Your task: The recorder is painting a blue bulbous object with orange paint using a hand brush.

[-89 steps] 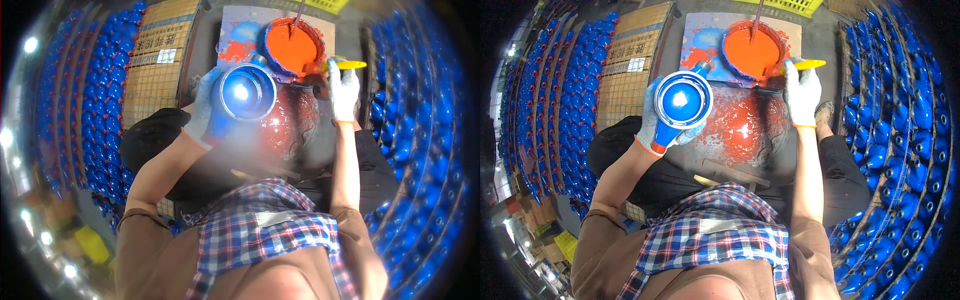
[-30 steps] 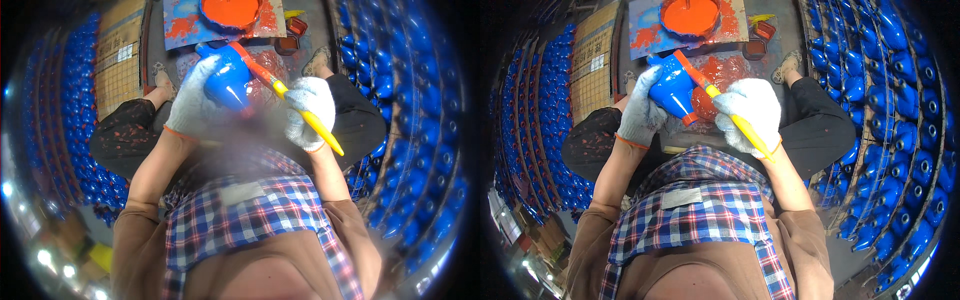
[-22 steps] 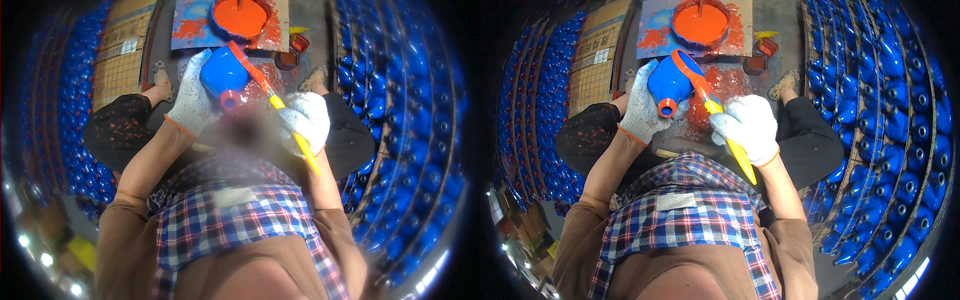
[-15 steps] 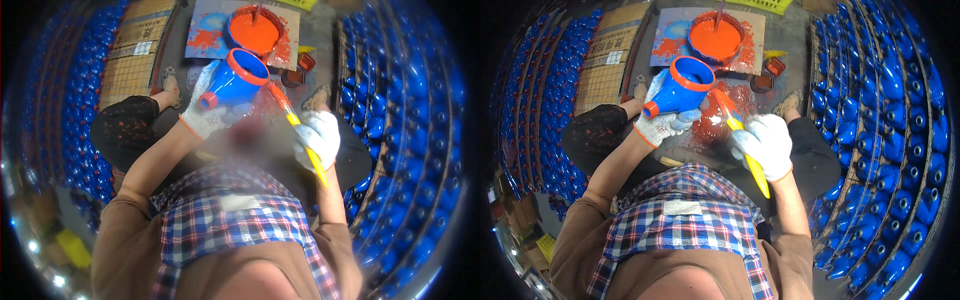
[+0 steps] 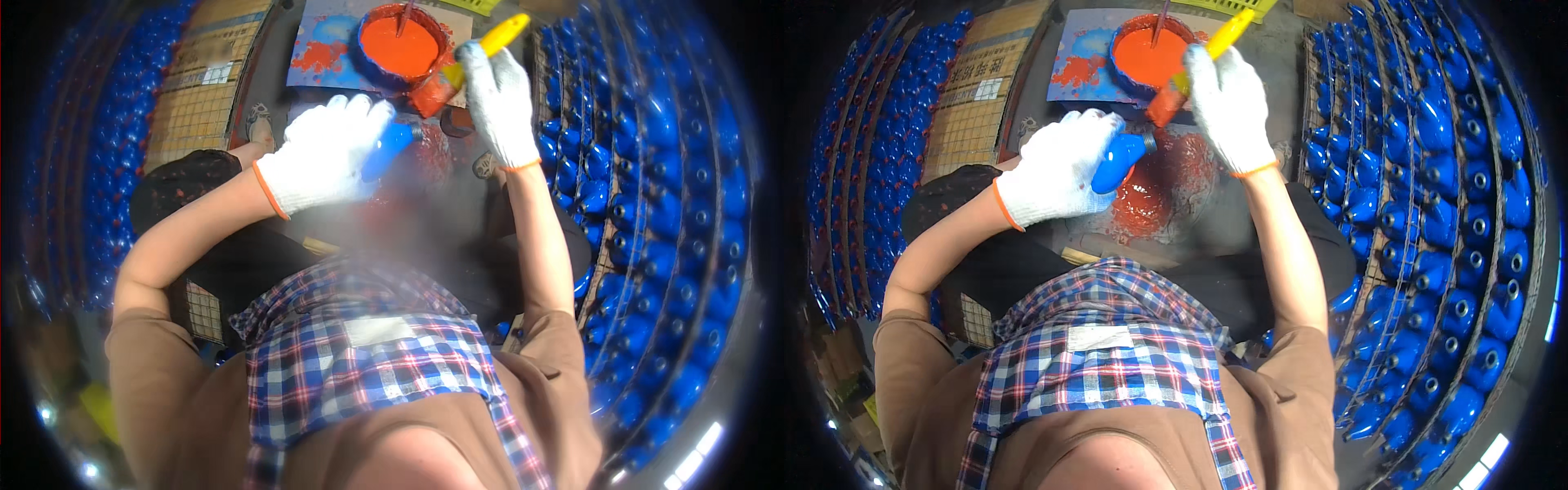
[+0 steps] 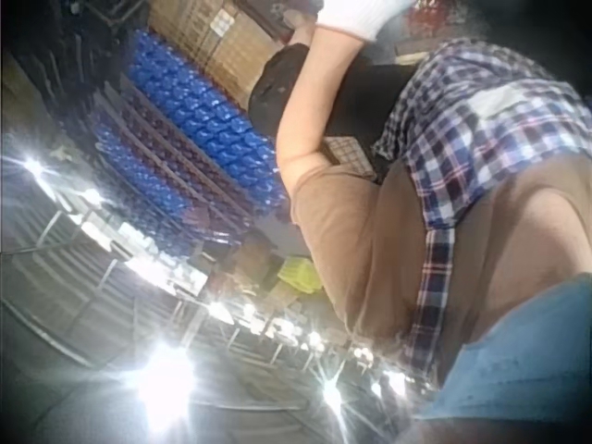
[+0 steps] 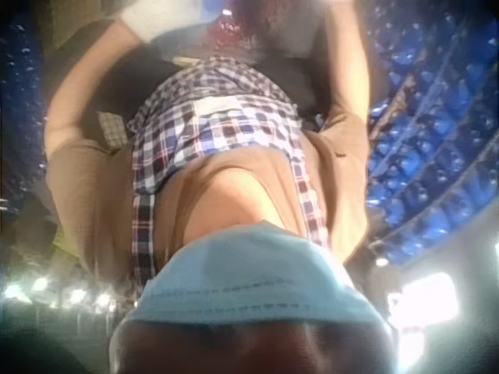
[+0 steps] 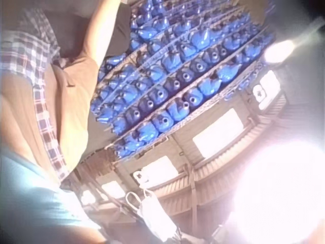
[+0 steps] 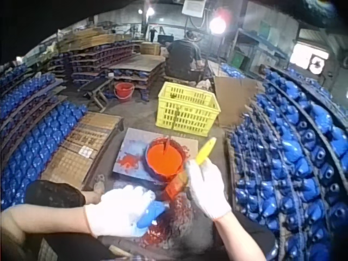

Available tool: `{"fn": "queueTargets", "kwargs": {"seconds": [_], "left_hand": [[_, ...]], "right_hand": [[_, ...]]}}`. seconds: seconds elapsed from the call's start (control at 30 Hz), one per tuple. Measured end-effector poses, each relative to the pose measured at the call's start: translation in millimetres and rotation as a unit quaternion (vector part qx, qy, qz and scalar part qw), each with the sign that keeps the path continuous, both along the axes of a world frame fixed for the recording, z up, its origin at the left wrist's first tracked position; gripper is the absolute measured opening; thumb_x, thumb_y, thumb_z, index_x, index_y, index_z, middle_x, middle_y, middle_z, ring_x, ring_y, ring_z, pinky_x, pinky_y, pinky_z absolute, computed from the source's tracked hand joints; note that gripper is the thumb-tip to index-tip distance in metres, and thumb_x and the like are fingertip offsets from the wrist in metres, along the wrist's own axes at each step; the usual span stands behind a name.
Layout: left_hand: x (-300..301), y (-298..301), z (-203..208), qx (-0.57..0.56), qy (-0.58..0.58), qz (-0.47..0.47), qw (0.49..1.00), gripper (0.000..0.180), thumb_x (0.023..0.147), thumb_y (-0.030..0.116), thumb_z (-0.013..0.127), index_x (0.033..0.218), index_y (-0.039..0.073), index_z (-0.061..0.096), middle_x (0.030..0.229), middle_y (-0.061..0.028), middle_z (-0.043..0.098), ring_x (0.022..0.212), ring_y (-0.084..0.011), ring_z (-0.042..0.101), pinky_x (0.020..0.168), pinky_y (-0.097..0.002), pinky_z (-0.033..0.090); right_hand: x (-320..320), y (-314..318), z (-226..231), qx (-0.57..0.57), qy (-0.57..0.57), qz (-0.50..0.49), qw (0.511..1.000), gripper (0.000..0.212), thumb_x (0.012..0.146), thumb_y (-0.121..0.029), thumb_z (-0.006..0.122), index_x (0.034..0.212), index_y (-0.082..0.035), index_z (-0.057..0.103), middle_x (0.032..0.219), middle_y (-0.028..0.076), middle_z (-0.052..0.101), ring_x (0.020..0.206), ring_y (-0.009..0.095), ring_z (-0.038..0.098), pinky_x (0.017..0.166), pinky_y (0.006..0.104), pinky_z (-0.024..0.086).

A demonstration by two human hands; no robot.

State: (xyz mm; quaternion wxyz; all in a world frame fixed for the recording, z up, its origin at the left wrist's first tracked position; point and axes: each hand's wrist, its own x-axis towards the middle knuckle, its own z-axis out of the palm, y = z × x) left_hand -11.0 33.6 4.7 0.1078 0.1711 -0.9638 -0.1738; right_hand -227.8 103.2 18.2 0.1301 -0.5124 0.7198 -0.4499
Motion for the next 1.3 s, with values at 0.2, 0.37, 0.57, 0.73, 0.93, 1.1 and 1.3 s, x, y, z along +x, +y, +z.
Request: {"fn": "queueTargets", "kwargs": {"seconds": [0.2,0.37,0.57,0.73,0.93,1.1,1.3], "left_hand": [[-1.4,-1.4,3.7,-0.127,-0.056,-0.081,0.987,0.042,0.071,0.021,0.067,0.107,0.004,0.054,0.096,-0.0156,0.055,0.084,-0.0310,0.057,0.066,-0.0386,0.051],[0.8,-8.5,14.6,0.084,-0.086,-0.011,0.993,0.057,0.064,0.031,0.076,0.109,0.004,0.055,0.101,-0.0195,0.060,0.091,-0.0362,0.062,0.076,-0.0404,0.053],[12.6,-18.0,-17.2,0.468,-0.064,0.076,0.878,0.059,0.072,0.030,0.076,0.118,0.001,0.053,0.111,-0.0123,0.061,0.103,-0.0226,0.062,0.088,-0.0358,0.051],[18.8,14.2,-29.5,0.768,0.148,0.110,0.613,0.062,0.094,0.043,0.039,0.136,-0.002,0.041,0.132,-0.0190,0.051,0.116,-0.0286,0.056,0.099,-0.0428,0.046],[-2.0,40.4,-69.0,0.944,0.243,-0.113,0.191,0.036,0.097,0.024,0.044,0.127,0.004,0.047,0.102,-0.0093,0.057,0.080,-0.0178,0.059,0.058,-0.0241,0.050],[-20.3,66.0,-80.7,0.939,0.285,-0.152,-0.114,0.035,0.097,0.022,0.044,0.127,0.005,0.045,0.088,-0.0060,0.050,0.064,-0.0130,0.046,0.047,-0.0249,0.039],[-17.5,31.3,-44.7,0.943,0.204,-0.261,0.036,0.037,0.098,0.022,0.044,0.131,0.005,0.046,0.106,-0.0107,0.057,0.076,-0.0176,0.055,0.058,-0.0271,0.050]], "right_hand": [[15.3,4.5,-7.7,-0.021,0.131,0.076,0.988,0.019,0.092,-0.021,0.055,0.095,-0.003,0.060,0.073,0.016,0.061,0.072,0.035,0.060,0.062,0.0419,0.048],[32.2,34.3,5.3,-0.080,0.106,0.066,0.989,0.013,0.089,-0.016,0.060,0.095,-0.005,0.062,0.075,0.015,0.061,0.070,0.034,0.061,0.062,0.0385,0.048],[33.8,50.6,-12.8,-0.187,0.007,0.115,0.976,0.012,0.083,-0.002,0.062,0.095,-0.002,0.062,0.082,0.012,0.063,0.075,0.030,0.063,0.068,0.0349,0.049],[26.7,75.5,-16.4,-0.216,-0.154,0.102,0.959,0.016,0.086,0.002,0.057,0.102,0.002,0.060,0.097,0.011,0.059,0.092,0.021,0.058,0.082,0.0311,0.047],[17.8,85.2,-38.1,-0.229,-0.179,0.035,0.956,0.016,0.082,-0.003,0.061,0.098,0.000,0.063,0.098,0.010,0.059,0.092,0.020,0.058,0.080,0.0302,0.047],[27.1,79.7,-65.8,-0.246,-0.292,-0.007,0.924,0.021,0.083,-0.007,0.062,0.102,0.001,0.061,0.101,0.009,0.058,0.094,0.018,0.058,0.080,0.0291,0.048],[23.7,92.0,-63.0,-0.240,-0.305,-0.013,0.921,0.022,0.085,-0.009,0.063,0.105,0.000,0.060,0.103,0.008,0.058,0.089,0.017,0.058,0.080,0.0286,0.048]]}}
